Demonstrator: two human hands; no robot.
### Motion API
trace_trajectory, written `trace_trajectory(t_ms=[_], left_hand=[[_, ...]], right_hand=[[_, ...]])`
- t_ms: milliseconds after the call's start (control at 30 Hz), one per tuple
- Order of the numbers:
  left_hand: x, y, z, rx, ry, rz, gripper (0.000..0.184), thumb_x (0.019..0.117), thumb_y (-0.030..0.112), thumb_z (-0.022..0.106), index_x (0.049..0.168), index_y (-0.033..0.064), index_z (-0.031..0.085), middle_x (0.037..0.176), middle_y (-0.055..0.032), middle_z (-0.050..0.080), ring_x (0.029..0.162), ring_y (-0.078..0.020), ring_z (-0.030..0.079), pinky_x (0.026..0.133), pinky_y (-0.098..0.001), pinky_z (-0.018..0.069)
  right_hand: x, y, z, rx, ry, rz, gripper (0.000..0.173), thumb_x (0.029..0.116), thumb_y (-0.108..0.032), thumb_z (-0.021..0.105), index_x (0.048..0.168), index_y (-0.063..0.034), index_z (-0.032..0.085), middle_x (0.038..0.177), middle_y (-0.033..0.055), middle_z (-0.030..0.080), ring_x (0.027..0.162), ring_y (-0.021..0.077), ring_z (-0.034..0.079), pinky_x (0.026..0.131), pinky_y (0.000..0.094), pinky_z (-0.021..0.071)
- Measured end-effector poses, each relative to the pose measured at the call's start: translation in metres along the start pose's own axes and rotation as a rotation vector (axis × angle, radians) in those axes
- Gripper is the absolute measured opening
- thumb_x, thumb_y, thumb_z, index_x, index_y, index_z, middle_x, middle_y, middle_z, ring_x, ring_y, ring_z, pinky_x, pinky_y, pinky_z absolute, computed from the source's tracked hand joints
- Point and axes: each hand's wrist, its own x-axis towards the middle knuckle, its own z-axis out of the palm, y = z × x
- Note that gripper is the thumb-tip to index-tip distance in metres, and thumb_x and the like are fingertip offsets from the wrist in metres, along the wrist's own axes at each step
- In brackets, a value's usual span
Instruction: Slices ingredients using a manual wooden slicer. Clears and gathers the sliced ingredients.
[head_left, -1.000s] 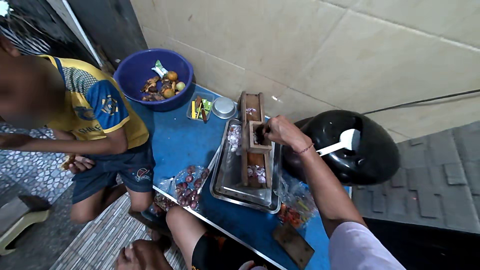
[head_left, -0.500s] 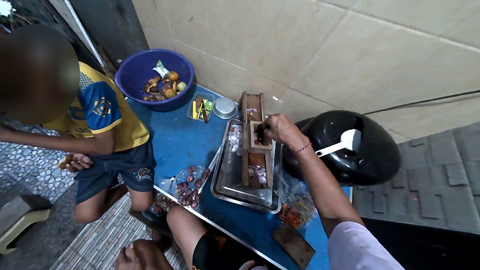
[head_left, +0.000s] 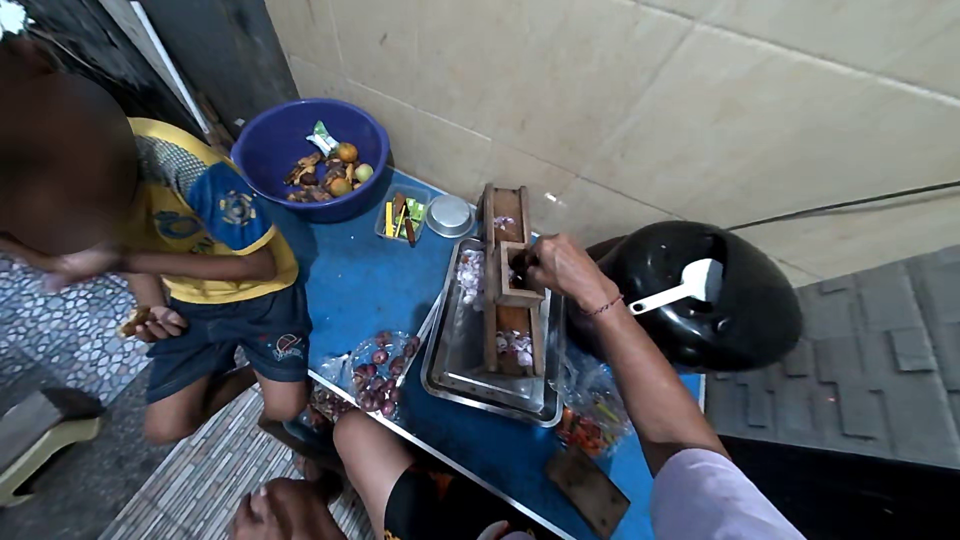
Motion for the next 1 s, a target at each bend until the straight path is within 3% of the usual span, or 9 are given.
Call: trace_trajectory(t_ms=[167,367,433,500,633,1000], left_hand=[[0.002,-0.002,0.005,-0.067,0.021,-0.005,0.065,0.1099,0.049,0.028,0.148,0.0027,0.052,0.142,-0.0271,0.057,0.131,-0.0466,0.055,0.107,-0.0655,0.0402],[0.022,-0.024,0.025,-0.063,0.039,-0.028,0.063,0.1083,0.052,0.029,0.148,0.0097,0.053,0.145,-0.0232,0.056,0.133,-0.0423,0.054,0.107,-0.0629,0.0429],[0.020,-0.025,0.023,-0.054,0.037,-0.021,0.063,0.1082,0.052,0.029,0.148,0.0091,0.054,0.144,-0.0232,0.057,0.132,-0.0425,0.055,0.106,-0.0631,0.0434],[0.018,-0.025,0.022,-0.052,0.042,-0.013,0.063,0.1082,0.052,0.029,0.147,0.0089,0.054,0.142,-0.0230,0.058,0.130,-0.0421,0.057,0.106,-0.0631,0.0437],[0.014,-0.026,0.018,-0.083,0.051,-0.004,0.062,0.1083,0.051,0.031,0.146,0.0074,0.055,0.142,-0.0246,0.058,0.132,-0.0430,0.055,0.107,-0.0630,0.0427],[0.012,-0.026,0.017,-0.066,0.043,-0.005,0.063,0.1087,0.051,0.029,0.147,0.0078,0.054,0.142,-0.0253,0.057,0.131,-0.0439,0.056,0.105,-0.0639,0.0439]], right_hand=[[-0.004,-0.009,0.005,-0.005,0.015,-0.027,0.007,0.0876,-0.005,0.071,0.089,0.0007,0.075,0.092,0.0219,0.071,0.091,0.0424,0.070,0.078,0.0613,0.0553],[-0.015,-0.017,0.024,-0.050,0.071,-0.080,0.007,0.0863,-0.003,0.070,0.083,0.0033,0.070,0.097,0.0224,0.071,0.095,0.0416,0.070,0.078,0.0572,0.0571],[-0.019,-0.019,0.024,-0.017,0.066,-0.022,0.009,0.0895,-0.004,0.068,0.088,0.0044,0.072,0.104,0.0233,0.071,0.099,0.0414,0.070,0.082,0.0571,0.0571],[-0.019,-0.012,0.014,0.082,0.065,0.109,0.013,0.0925,-0.007,0.067,0.097,0.0035,0.074,0.099,0.0248,0.071,0.095,0.0436,0.070,0.082,0.0612,0.0554],[-0.023,-0.003,-0.007,0.167,0.141,0.200,0.013,0.0931,-0.009,0.068,0.088,0.0017,0.074,0.085,0.0231,0.070,0.084,0.0431,0.070,0.075,0.0627,0.0539],[-0.007,-0.010,0.025,0.037,0.017,0.064,0.010,0.0908,-0.006,0.069,0.092,0.0020,0.074,0.097,0.0235,0.071,0.096,0.0434,0.070,0.082,0.0604,0.0553]])
